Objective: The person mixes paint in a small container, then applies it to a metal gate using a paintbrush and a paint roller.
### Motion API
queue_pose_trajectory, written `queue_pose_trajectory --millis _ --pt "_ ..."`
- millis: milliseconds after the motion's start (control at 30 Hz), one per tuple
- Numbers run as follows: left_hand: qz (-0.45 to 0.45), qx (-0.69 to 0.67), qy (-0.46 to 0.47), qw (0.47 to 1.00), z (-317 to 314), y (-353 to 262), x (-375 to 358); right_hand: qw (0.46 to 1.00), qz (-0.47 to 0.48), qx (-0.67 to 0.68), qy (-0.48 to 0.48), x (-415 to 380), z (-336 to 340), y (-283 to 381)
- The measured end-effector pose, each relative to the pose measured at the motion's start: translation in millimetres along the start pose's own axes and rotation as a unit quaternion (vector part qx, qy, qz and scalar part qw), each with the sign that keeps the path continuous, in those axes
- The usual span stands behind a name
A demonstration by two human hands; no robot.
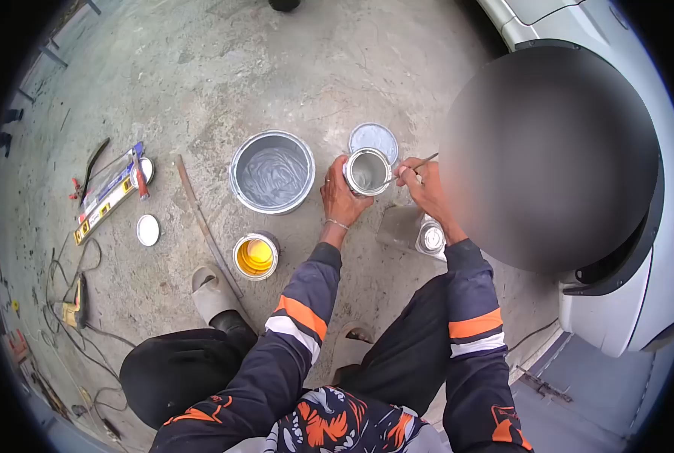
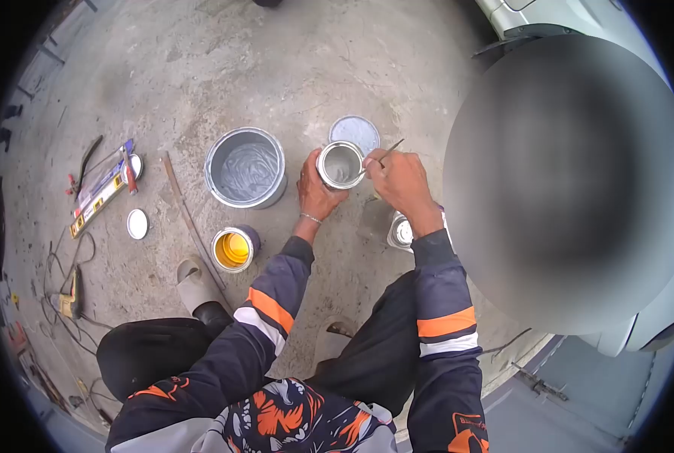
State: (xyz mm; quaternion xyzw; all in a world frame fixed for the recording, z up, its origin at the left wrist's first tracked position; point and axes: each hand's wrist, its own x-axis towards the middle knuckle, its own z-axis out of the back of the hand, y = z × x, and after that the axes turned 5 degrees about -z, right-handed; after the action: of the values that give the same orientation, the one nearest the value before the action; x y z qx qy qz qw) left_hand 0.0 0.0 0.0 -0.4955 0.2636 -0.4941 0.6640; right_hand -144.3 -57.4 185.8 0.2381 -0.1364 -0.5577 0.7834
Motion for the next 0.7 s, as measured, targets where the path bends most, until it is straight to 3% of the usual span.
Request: queue_pose_trajectory --millis 67,167,267,367,467,567,667,700 --pt "-0.004 0.001 0.001 1.000 -0.4 -0.8 -1.9 0.997 0.062 0.045 0.009 -3.5 -7.6 -5.7" --pt "0.022 -0.005 0.016 1.000 2.6 0.6 -22.3 0.998 0.025 0.014 -0.054 -15.4 -2.4 1.6" --pt "0.007 0.003 0.013 1.000 1.0 0.6 -12.9 0.996 0.014 0.068 0.052 -11.2 -3.7 -5.0" --pt "0.008 -0.004 0.015 1.000 0.7 2.7 -5.5 0.994 0.069 0.075 -0.050 -5.2 -6.5 -0.1" --pt "0.016 0.008 0.020 1.000 2.3 1.9 -4.6 0.999 -0.006 0.004 0.033 -3.9 4.8 -1.7" --pt "0.001 0.000 0.016 1.000 0.7 6.1 0.0 0.995 0.018 0.094 0.025 -4.0 -4.1 5.2" --pt "0.020 0.005 0.028 0.999 1.2 3.6 2.2 1.000 0.003 -0.006 -0.004 -1.3 4.3 -0.4" --pt "0.006 0.012 0.015 1.000 0.4 3.0 1.0 1.000 0.007 0.021 0.020 -2.7 5.2 1.4"
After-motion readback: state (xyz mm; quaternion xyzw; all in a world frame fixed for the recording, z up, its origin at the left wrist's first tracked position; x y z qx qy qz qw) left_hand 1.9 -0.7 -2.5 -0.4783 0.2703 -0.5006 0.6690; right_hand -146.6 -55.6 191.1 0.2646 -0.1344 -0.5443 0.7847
